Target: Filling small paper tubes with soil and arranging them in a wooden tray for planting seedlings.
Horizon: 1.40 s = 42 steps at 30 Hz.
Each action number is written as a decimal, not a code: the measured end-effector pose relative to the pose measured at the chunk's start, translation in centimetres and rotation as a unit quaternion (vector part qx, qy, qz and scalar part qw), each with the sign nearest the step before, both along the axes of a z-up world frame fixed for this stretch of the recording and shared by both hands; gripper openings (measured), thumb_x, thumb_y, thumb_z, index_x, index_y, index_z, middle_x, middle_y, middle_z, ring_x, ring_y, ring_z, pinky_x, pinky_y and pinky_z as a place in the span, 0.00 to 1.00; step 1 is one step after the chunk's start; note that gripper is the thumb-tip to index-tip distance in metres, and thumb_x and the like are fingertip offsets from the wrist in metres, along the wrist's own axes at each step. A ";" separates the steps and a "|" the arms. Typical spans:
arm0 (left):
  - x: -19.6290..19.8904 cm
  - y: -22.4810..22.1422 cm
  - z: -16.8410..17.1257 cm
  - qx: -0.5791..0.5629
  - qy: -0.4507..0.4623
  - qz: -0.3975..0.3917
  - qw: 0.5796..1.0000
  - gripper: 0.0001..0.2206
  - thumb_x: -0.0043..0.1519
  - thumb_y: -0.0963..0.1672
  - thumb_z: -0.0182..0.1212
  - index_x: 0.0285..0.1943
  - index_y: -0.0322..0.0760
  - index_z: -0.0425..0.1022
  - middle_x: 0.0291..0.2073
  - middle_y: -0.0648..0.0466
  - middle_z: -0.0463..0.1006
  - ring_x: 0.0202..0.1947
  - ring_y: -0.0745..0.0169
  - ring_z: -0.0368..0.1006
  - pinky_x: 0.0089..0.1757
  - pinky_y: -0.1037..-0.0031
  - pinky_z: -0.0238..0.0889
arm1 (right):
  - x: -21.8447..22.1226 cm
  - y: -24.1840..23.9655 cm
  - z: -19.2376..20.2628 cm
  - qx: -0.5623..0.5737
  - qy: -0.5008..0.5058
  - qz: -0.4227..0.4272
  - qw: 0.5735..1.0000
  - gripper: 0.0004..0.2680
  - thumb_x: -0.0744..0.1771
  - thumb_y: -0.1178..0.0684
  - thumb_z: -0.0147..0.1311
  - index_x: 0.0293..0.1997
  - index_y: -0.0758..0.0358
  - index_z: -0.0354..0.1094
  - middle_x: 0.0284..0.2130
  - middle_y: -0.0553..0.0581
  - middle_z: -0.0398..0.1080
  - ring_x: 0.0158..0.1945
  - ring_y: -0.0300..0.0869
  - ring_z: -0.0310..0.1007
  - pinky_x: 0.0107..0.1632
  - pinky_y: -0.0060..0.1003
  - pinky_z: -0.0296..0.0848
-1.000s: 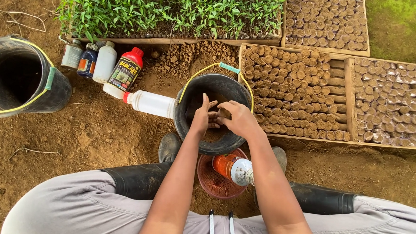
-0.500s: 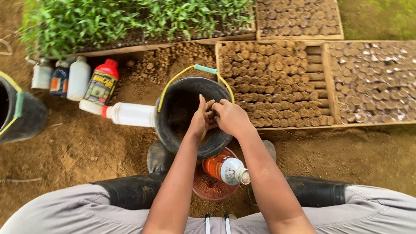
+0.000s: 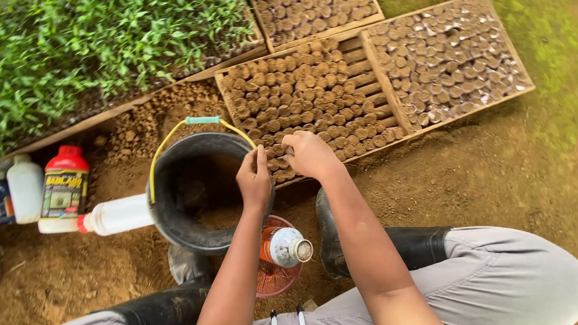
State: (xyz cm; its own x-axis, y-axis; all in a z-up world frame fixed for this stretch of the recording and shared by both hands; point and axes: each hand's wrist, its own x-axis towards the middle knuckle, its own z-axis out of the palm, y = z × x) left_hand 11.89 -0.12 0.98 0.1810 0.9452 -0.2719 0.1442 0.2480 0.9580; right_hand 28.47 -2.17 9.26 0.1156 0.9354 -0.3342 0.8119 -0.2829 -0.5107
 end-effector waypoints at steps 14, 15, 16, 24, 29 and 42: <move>1.3 -1.9 -2.9 -0.054 0.349 -0.160 0.922 0.42 0.68 0.55 0.56 0.80 0.25 0.39 0.68 0.30 0.55 0.69 0.32 0.56 0.63 0.43 0.54 | 20.2 -6.5 -11.4 0.012 -0.099 -0.219 0.971 0.09 0.60 0.52 0.62 0.42 0.52 0.79 0.33 0.58 0.79 0.46 0.55 0.80 0.52 0.50 0.78; 1.5 -1.8 -2.3 -0.058 0.349 -0.154 0.923 0.41 0.68 0.55 0.56 0.80 0.24 0.40 0.68 0.29 0.55 0.69 0.31 0.56 0.63 0.43 0.54 | 21.3 -6.8 -11.6 0.010 -0.112 -0.234 0.966 0.09 0.60 0.52 0.62 0.42 0.51 0.79 0.33 0.58 0.80 0.45 0.56 0.80 0.53 0.50 0.78; 1.6 -1.8 -2.1 -0.059 0.350 -0.155 0.922 0.41 0.68 0.55 0.56 0.80 0.24 0.40 0.68 0.29 0.55 0.69 0.31 0.56 0.63 0.43 0.54 | 22.5 -7.3 -12.5 0.009 -0.110 -0.235 0.966 0.09 0.60 0.52 0.62 0.42 0.51 0.79 0.33 0.58 0.80 0.45 0.56 0.80 0.53 0.50 0.78; 2.1 -1.7 -2.0 -0.047 0.350 -0.139 0.925 0.42 0.68 0.55 0.57 0.79 0.22 0.40 0.65 0.29 0.57 0.68 0.31 0.58 0.61 0.40 0.58 | 29.4 -8.6 -16.5 -0.006 -0.160 -0.253 0.954 0.09 0.61 0.51 0.61 0.43 0.46 0.79 0.38 0.58 0.79 0.48 0.54 0.80 0.54 0.49 0.78; 2.2 -2.3 -3.5 0.006 0.363 -0.115 0.925 0.42 0.64 0.55 0.59 0.77 0.21 0.46 0.61 0.30 0.61 0.61 0.30 0.62 0.57 0.44 0.60 | 28.4 -6.4 -13.1 -0.056 -0.127 -0.238 0.961 0.10 0.64 0.57 0.56 0.47 0.51 0.78 0.44 0.59 0.76 0.48 0.53 0.78 0.56 0.47 0.77; 2.4 -2.4 -3.8 0.066 0.366 -0.082 0.925 0.40 0.61 0.53 0.63 0.74 0.21 0.53 0.56 0.32 0.66 0.54 0.34 0.67 0.53 0.52 0.63 | 29.0 -5.5 -15.3 -0.193 -0.112 -0.139 0.965 0.20 0.61 0.66 0.56 0.59 0.55 0.73 0.58 0.57 0.71 0.59 0.52 0.71 0.66 0.45 0.69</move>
